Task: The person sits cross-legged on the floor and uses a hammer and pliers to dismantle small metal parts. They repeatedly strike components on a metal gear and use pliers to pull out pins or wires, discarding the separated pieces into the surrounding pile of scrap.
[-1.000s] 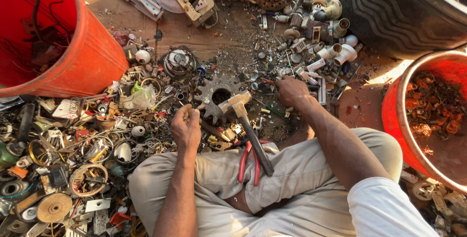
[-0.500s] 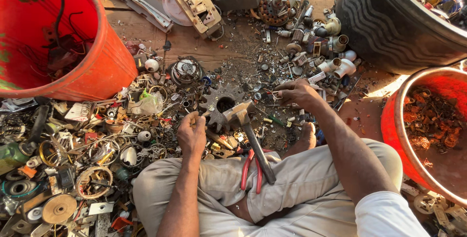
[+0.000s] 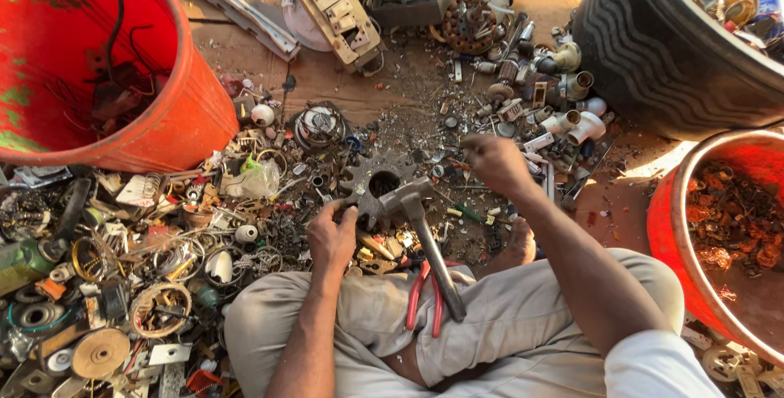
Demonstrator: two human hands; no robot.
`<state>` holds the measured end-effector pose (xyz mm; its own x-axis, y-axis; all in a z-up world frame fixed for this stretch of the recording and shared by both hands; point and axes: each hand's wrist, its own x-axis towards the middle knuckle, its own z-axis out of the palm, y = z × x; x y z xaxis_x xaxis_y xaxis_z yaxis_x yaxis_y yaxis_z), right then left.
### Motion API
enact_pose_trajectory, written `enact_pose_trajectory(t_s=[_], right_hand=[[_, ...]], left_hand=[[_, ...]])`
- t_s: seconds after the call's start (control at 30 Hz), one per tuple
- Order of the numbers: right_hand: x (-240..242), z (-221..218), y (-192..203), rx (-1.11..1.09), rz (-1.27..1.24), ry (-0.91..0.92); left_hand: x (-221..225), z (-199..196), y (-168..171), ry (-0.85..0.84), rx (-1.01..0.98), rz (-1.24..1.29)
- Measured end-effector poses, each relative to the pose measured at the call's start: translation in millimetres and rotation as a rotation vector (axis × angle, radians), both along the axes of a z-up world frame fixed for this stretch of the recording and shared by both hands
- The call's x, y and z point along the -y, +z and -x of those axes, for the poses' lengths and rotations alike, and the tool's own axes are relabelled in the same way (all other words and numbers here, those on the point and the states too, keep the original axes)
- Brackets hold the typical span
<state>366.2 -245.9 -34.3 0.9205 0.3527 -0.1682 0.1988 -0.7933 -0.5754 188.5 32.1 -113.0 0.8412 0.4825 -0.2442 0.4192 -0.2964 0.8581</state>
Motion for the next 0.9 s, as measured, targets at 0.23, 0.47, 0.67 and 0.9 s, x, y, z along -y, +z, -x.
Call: enact_pose_trajectory(t_s=[0.23, 0.47, 0.67, 0.9], right_hand=[[-8, 11, -56, -0.216, 0.509, 0.113], [39, -20, -53, -0.407, 0.635, 0.247], [4, 10, -72, -0.107, 0.619, 0.130], [27, -10, -65, -0.279, 0.080, 0.038]], left_hand=[[-1, 2, -5, -0.036, 0.010, -0.028], [-1, 2, -16, -0.034, -0.053, 0.014], [-1, 2, -20, -0.045, 0.074, -0.049], [-2, 1, -12, -0.014, -0.009, -0.008]])
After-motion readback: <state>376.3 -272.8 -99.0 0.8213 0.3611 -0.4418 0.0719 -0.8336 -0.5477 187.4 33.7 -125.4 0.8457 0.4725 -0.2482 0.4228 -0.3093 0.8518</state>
